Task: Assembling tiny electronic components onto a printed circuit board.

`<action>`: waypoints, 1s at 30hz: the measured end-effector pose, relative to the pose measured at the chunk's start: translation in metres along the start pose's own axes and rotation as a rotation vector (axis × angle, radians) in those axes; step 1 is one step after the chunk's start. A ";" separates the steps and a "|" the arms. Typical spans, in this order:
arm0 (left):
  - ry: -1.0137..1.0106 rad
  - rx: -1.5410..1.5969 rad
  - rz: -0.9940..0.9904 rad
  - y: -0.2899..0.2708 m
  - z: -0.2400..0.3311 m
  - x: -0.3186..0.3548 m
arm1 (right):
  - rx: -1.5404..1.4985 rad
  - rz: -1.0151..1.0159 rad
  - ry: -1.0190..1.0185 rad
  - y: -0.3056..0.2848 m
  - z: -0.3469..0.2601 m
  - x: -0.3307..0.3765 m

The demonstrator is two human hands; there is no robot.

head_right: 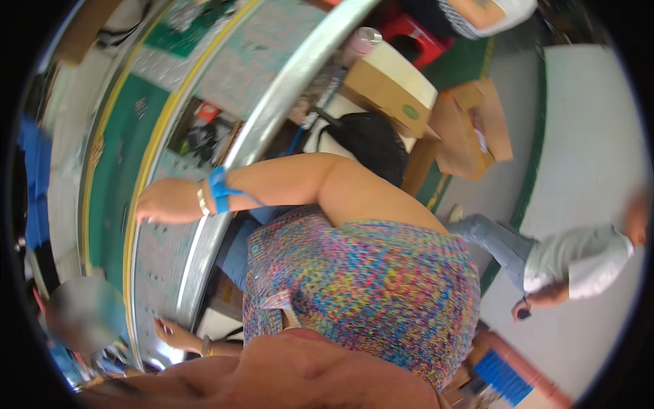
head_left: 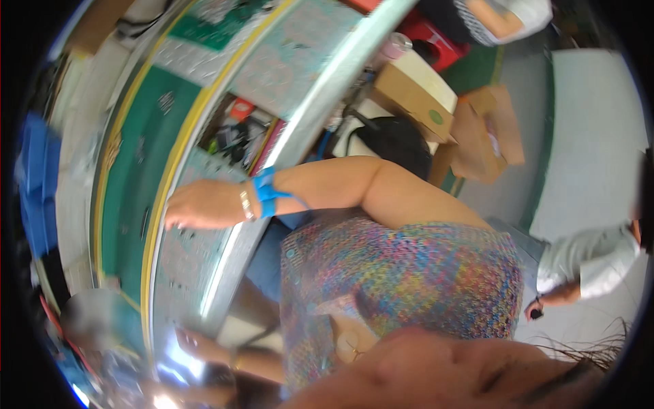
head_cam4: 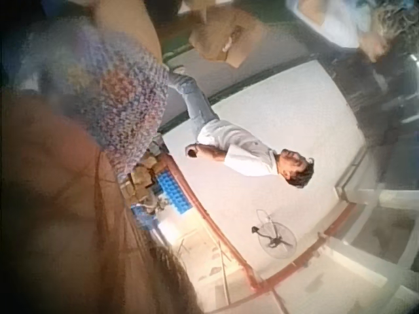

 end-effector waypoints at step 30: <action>0.009 1.434 -0.568 0.054 0.216 -0.002 | -0.749 -0.543 0.482 -0.017 0.006 0.004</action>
Point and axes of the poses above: each hand's wrist, its own x-axis away from the middle knuckle, its own y-axis out of the palm, z = x × y, the point moved 2 cm from there along -x, towards the middle knuckle, and after that the axes turned 2 degrees about -x, right-handed, at the moved point
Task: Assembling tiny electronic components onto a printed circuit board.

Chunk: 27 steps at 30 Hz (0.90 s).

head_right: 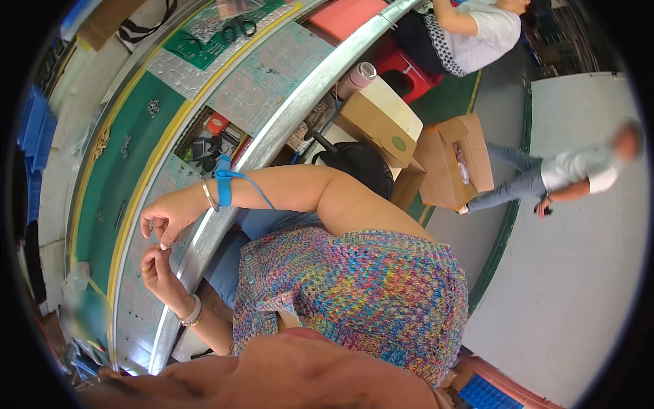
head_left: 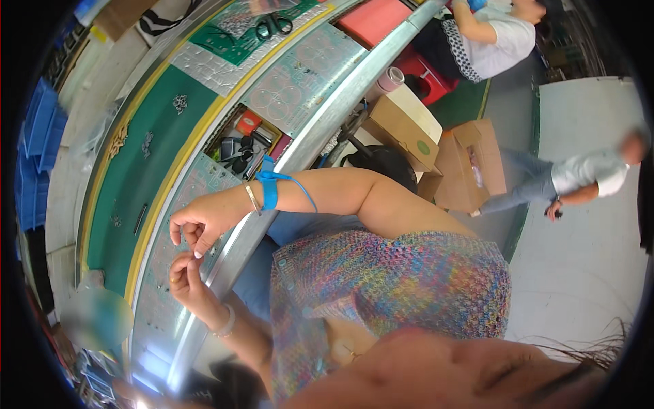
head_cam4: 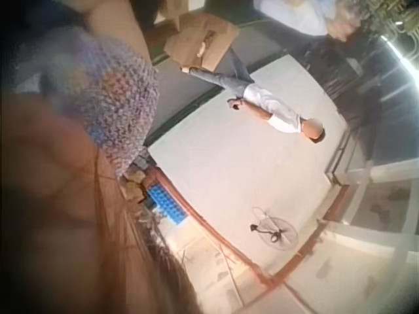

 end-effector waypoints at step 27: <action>-0.228 -0.187 0.483 -0.085 0.025 0.058 | -0.176 0.139 -0.096 -0.006 -0.012 0.013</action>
Point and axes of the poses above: each hand's wrist, its own x-axis away from the middle knuckle, its own y-axis out of the palm, z = x × y, the point moved 2 cm from there along -x, towards the middle knuckle, and after that the axes turned 2 degrees about -x, right-handed, at the moved point
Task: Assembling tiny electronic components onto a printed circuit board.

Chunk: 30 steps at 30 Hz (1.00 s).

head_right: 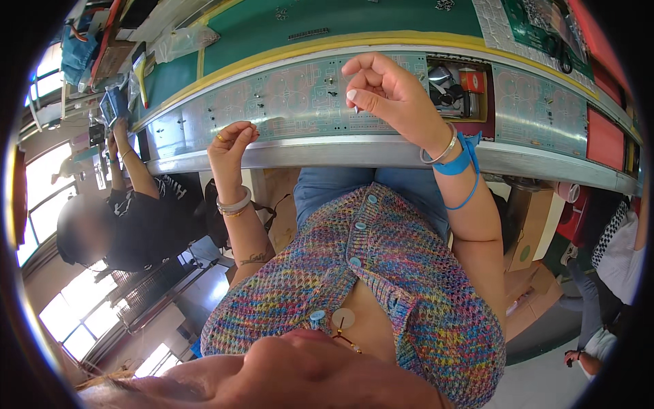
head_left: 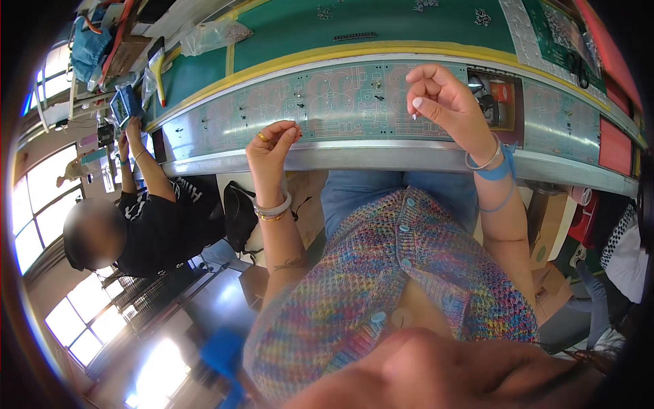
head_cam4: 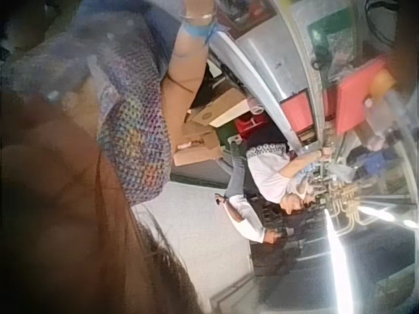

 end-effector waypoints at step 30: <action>0.413 -0.770 -0.097 0.131 0.025 0.006 | -0.054 0.227 -0.171 -0.005 -0.010 0.000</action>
Point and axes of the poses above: each hand's wrist, its own x-axis away from the middle knuckle, its own y-axis out of the palm, z = x × y, the point moved 2 cm from there along -x, towards the middle knuckle, and after that the axes turned 2 degrees about -x, right-handed, at the moved point
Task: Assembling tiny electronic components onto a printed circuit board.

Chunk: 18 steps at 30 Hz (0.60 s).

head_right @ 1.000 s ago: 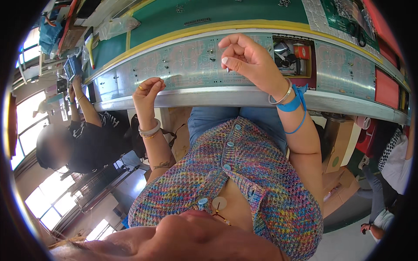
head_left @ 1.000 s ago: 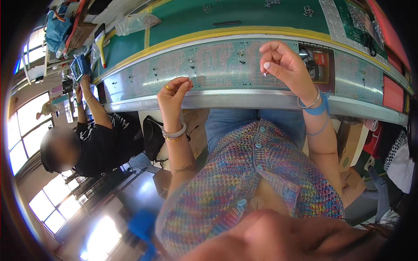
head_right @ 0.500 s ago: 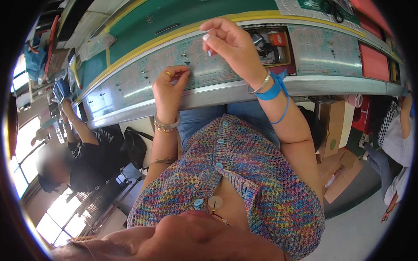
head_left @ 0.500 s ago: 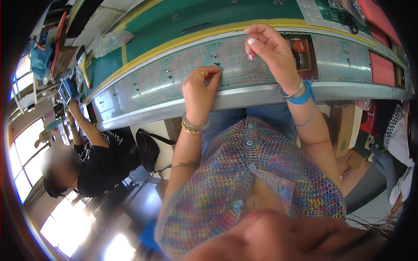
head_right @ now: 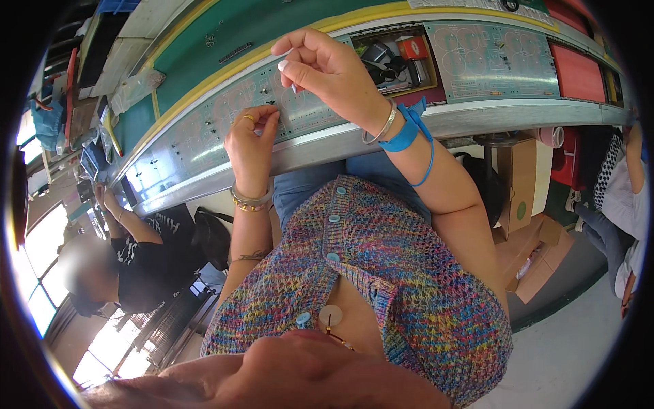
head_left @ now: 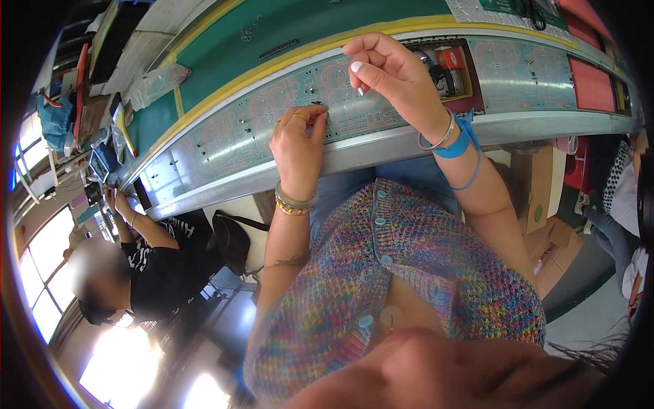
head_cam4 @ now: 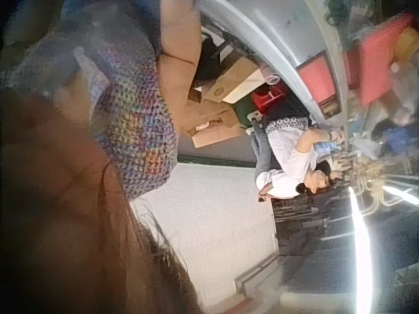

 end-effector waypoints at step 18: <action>0.125 0.050 -0.027 0.006 -0.011 -0.007 | 0.037 0.002 0.021 -0.002 0.003 -0.001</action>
Point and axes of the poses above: each hand's wrist, its own x-axis away from the middle knuckle, its own y-axis out of the palm, z = x × y, the point moved 2 cm from there along -x, towards the middle knuckle, and after that the axes turned 2 degrees about -x, right-handed, at the moved point
